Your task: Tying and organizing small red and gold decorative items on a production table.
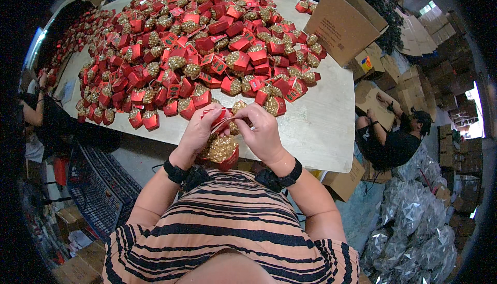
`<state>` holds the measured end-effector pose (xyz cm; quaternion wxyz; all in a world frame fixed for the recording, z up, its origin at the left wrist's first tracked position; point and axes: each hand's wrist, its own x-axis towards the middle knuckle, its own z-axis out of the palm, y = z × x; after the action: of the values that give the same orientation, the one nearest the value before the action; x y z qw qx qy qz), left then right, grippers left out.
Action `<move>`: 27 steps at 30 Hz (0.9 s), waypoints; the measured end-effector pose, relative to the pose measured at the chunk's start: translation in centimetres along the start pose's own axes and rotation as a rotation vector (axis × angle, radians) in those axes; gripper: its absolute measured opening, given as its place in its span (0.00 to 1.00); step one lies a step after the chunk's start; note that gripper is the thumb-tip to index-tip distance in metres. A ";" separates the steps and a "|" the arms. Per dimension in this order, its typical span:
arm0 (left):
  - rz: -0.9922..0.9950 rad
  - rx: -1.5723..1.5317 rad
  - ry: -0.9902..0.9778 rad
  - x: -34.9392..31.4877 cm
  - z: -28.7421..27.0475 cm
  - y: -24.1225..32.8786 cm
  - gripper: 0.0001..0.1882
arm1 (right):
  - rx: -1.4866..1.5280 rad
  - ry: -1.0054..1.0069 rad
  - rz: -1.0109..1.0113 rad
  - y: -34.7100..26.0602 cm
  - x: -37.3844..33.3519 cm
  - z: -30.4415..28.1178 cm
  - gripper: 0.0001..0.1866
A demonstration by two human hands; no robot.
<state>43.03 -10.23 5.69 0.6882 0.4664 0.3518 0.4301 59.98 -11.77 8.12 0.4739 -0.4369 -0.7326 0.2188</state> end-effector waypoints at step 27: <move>-0.252 0.004 -0.289 6.9 9.9 -1.6 0.08 | -0.046 0.150 0.138 5.8 -4.5 -10.1 0.05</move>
<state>54.86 -7.54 6.77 0.7791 0.4770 0.3056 0.2684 72.14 -13.46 6.20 0.5011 -0.5122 -0.6681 0.2006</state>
